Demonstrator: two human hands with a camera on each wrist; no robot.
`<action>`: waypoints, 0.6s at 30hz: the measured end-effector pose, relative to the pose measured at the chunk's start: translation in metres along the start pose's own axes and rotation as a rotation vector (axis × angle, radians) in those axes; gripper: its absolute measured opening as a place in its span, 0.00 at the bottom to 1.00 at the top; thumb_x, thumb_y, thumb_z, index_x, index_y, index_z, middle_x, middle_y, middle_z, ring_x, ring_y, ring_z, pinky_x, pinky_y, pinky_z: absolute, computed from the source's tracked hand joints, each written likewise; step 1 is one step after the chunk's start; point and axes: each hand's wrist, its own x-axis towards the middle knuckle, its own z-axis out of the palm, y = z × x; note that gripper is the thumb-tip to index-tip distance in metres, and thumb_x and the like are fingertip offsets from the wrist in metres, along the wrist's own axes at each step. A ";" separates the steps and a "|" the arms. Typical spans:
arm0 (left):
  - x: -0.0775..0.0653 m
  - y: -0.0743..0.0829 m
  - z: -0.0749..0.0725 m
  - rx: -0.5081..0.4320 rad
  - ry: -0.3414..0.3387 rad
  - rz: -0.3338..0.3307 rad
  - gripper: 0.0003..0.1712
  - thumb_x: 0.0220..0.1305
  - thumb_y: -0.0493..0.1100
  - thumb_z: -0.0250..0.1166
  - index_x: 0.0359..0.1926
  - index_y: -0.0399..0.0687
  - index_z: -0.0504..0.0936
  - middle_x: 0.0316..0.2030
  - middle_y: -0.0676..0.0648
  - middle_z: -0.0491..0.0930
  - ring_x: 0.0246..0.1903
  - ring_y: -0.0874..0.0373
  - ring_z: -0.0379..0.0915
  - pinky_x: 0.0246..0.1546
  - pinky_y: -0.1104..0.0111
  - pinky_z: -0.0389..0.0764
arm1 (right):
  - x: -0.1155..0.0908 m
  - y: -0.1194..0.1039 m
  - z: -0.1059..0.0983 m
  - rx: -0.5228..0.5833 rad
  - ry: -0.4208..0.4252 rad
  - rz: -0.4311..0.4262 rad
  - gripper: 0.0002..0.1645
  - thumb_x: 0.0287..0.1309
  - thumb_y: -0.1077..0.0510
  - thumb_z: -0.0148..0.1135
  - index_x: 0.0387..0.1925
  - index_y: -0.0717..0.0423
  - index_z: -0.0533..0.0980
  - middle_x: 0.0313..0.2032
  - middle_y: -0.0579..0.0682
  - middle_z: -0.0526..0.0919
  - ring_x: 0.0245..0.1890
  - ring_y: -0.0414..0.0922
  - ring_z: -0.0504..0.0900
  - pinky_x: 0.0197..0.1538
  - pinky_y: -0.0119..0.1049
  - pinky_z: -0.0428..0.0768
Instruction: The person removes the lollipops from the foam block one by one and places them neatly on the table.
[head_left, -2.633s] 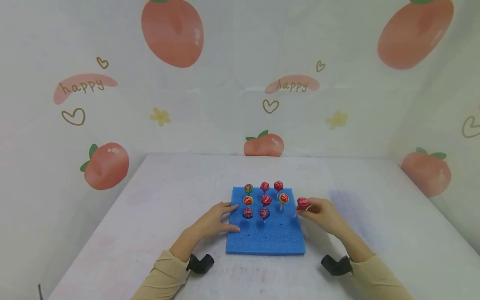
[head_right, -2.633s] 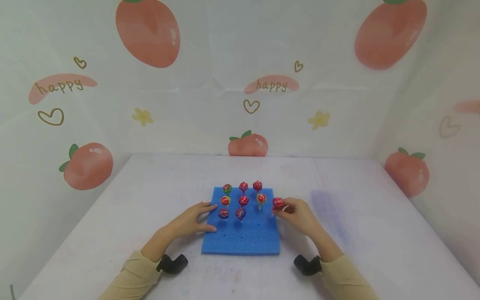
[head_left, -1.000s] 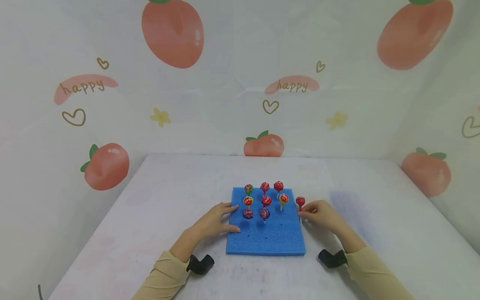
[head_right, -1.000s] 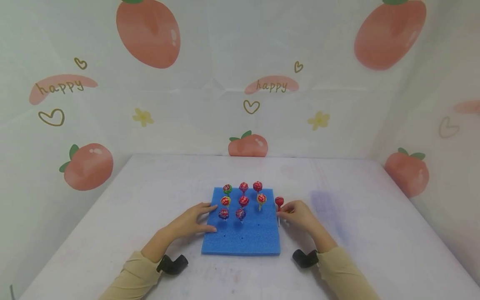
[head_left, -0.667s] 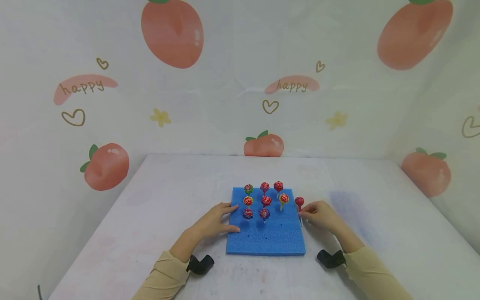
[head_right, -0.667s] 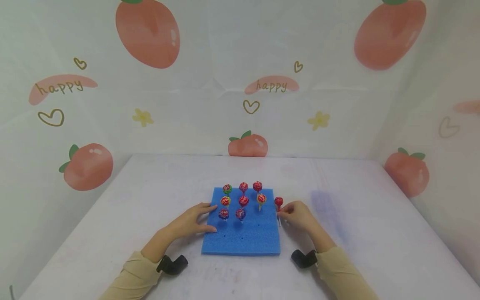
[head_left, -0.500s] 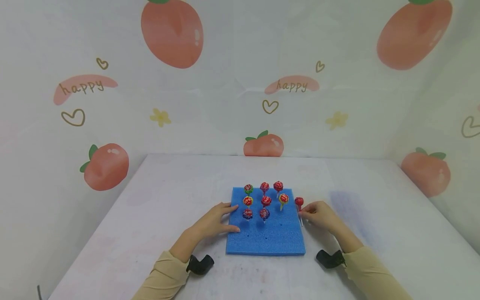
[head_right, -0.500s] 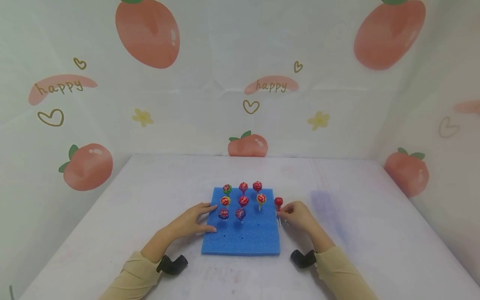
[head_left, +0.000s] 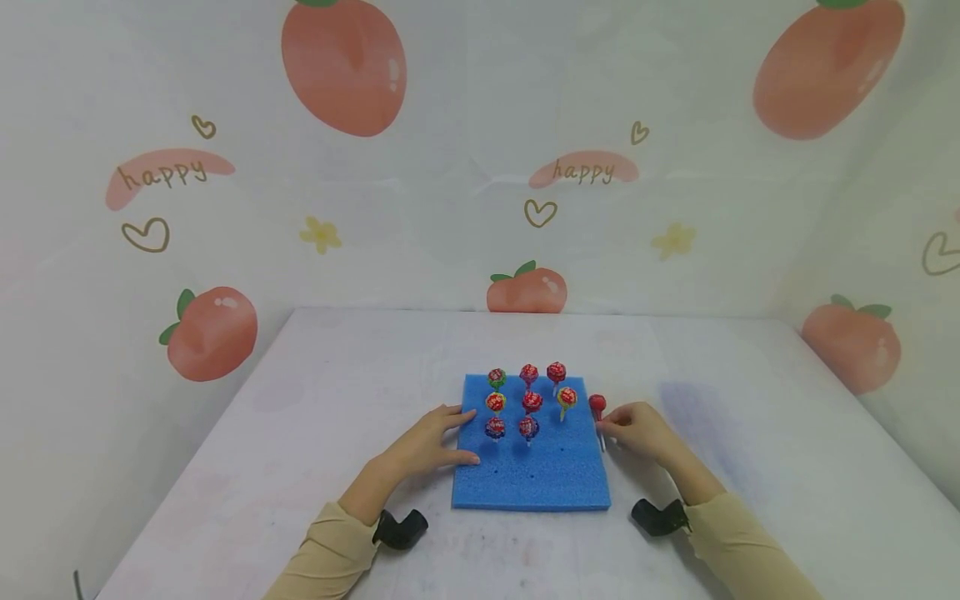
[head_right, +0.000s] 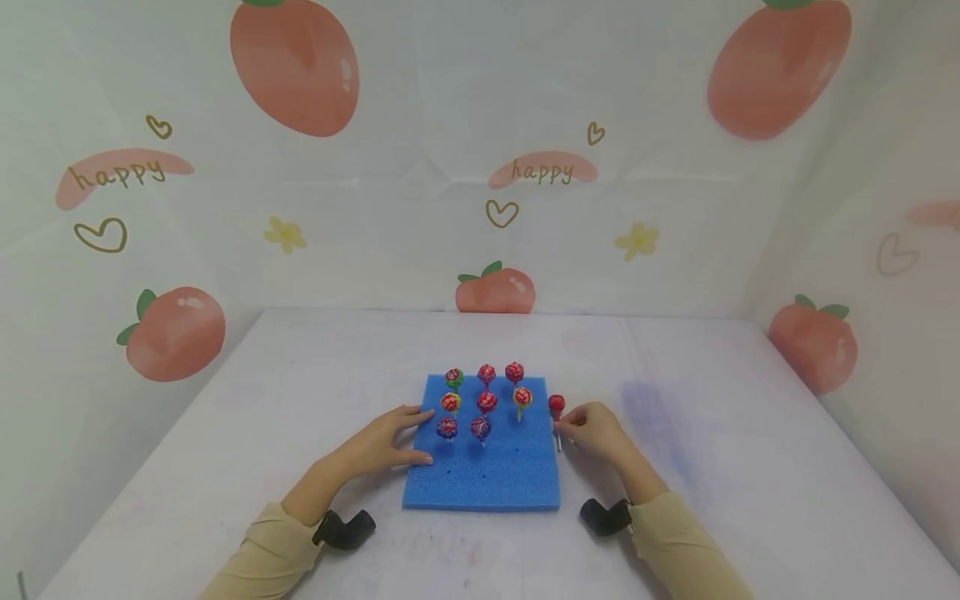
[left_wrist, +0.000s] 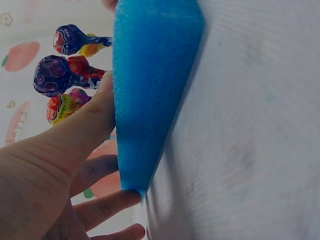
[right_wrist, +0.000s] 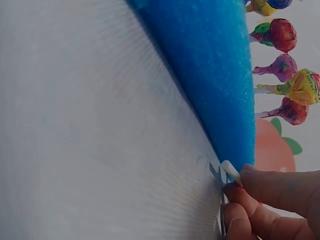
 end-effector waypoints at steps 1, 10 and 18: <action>0.000 0.000 0.000 0.003 0.001 0.002 0.43 0.53 0.56 0.68 0.66 0.43 0.66 0.67 0.35 0.62 0.69 0.35 0.50 0.66 0.44 0.58 | 0.000 0.000 0.000 0.004 0.000 -0.001 0.14 0.56 0.55 0.62 0.32 0.65 0.80 0.26 0.51 0.80 0.26 0.41 0.73 0.28 0.30 0.73; 0.001 -0.001 0.001 0.013 0.007 0.009 0.43 0.53 0.56 0.68 0.66 0.43 0.66 0.66 0.35 0.62 0.68 0.36 0.52 0.66 0.45 0.59 | -0.001 0.002 0.001 0.025 -0.007 -0.021 0.13 0.56 0.55 0.63 0.32 0.64 0.81 0.26 0.50 0.81 0.25 0.41 0.73 0.28 0.31 0.74; 0.001 -0.001 0.000 0.016 0.006 0.011 0.43 0.52 0.56 0.69 0.66 0.42 0.66 0.66 0.35 0.62 0.68 0.36 0.53 0.66 0.45 0.60 | -0.004 -0.001 -0.004 0.005 0.010 -0.017 0.17 0.57 0.52 0.62 0.35 0.65 0.80 0.31 0.54 0.83 0.28 0.42 0.76 0.29 0.31 0.75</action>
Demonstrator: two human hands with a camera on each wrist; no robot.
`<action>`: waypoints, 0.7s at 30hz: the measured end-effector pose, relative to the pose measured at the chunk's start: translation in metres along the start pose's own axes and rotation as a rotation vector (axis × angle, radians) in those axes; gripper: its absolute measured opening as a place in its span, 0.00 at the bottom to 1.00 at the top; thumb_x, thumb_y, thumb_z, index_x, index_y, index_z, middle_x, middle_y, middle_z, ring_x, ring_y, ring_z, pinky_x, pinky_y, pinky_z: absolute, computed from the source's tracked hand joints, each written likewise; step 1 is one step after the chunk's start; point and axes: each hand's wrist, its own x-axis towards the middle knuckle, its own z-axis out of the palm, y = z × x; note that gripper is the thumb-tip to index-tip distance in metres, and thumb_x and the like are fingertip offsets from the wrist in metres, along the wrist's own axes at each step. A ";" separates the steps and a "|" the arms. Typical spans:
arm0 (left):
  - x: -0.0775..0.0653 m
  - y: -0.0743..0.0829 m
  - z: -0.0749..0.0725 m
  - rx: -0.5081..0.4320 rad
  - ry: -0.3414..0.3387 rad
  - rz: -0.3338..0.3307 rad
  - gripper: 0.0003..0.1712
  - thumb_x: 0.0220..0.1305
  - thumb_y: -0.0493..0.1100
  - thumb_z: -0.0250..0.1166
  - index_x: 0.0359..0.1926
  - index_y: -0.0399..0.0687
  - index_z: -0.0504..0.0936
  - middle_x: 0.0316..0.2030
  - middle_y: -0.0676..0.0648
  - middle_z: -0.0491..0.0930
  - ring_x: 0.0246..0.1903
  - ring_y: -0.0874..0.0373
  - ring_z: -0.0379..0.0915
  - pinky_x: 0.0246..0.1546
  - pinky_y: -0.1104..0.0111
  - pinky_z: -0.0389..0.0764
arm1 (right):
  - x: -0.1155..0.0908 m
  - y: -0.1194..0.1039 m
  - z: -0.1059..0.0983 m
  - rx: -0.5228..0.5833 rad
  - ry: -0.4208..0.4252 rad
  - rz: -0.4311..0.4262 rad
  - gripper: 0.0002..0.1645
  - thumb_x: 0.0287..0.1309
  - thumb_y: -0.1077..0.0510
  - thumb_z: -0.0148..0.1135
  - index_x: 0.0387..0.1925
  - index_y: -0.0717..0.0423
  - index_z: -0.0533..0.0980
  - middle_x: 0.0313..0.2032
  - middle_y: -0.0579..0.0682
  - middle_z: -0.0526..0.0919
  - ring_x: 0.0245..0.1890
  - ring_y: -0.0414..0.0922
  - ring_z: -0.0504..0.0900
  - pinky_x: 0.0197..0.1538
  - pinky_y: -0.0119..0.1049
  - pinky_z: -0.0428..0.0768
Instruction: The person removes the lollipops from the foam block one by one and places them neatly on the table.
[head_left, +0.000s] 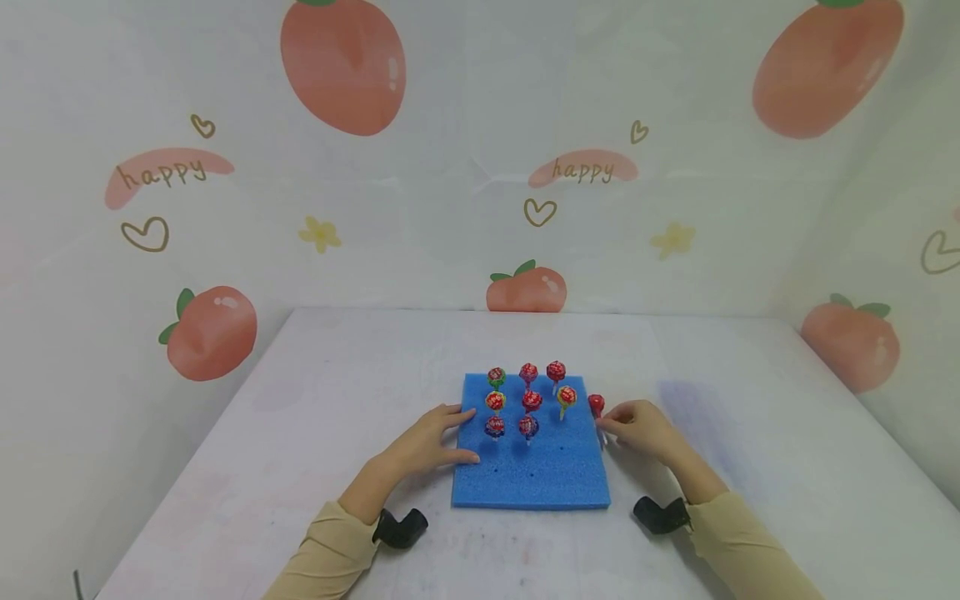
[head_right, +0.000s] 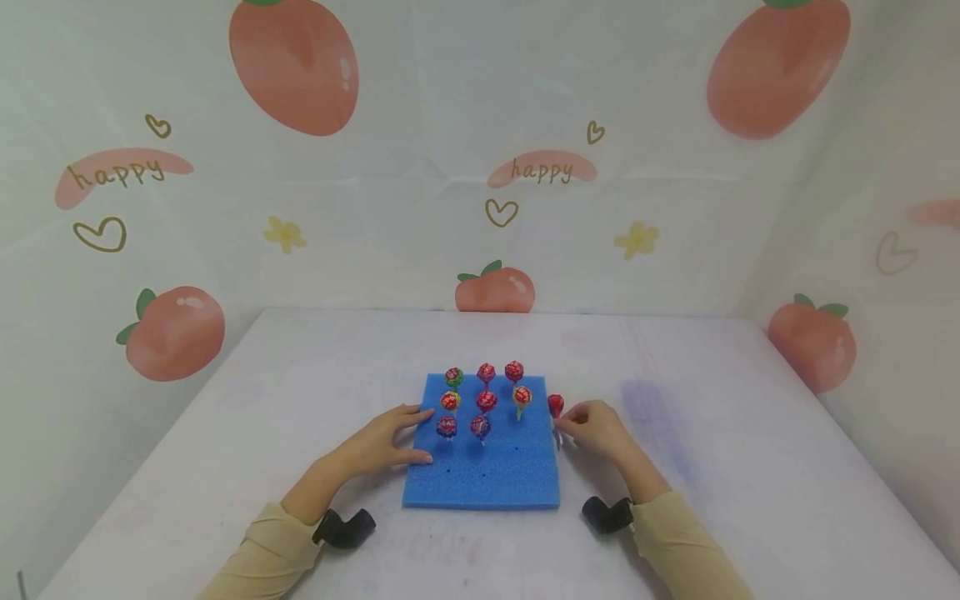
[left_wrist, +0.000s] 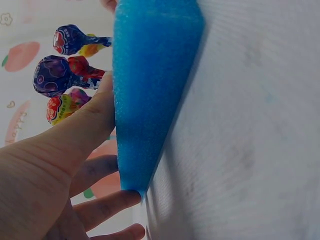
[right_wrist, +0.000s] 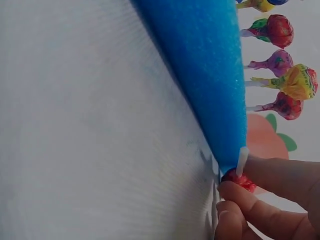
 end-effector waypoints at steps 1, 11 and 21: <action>0.000 0.000 0.000 -0.001 0.001 0.002 0.43 0.52 0.56 0.69 0.65 0.42 0.66 0.66 0.34 0.62 0.68 0.36 0.53 0.66 0.45 0.60 | -0.001 -0.001 -0.001 -0.007 0.008 -0.003 0.17 0.57 0.52 0.62 0.36 0.65 0.80 0.32 0.55 0.83 0.29 0.42 0.76 0.30 0.31 0.75; -0.001 0.001 -0.001 -0.003 -0.001 0.009 0.42 0.53 0.55 0.69 0.65 0.42 0.66 0.66 0.34 0.62 0.67 0.37 0.54 0.65 0.45 0.61 | 0.000 -0.009 -0.008 -0.009 0.073 -0.071 0.15 0.57 0.54 0.62 0.38 0.63 0.80 0.35 0.56 0.83 0.36 0.47 0.78 0.31 0.32 0.75; -0.002 0.002 -0.002 0.000 -0.005 0.009 0.42 0.53 0.55 0.68 0.66 0.42 0.66 0.66 0.34 0.62 0.68 0.36 0.52 0.65 0.44 0.59 | 0.004 -0.026 -0.001 0.051 0.043 -0.148 0.18 0.56 0.55 0.63 0.44 0.63 0.79 0.32 0.54 0.81 0.31 0.43 0.78 0.29 0.30 0.77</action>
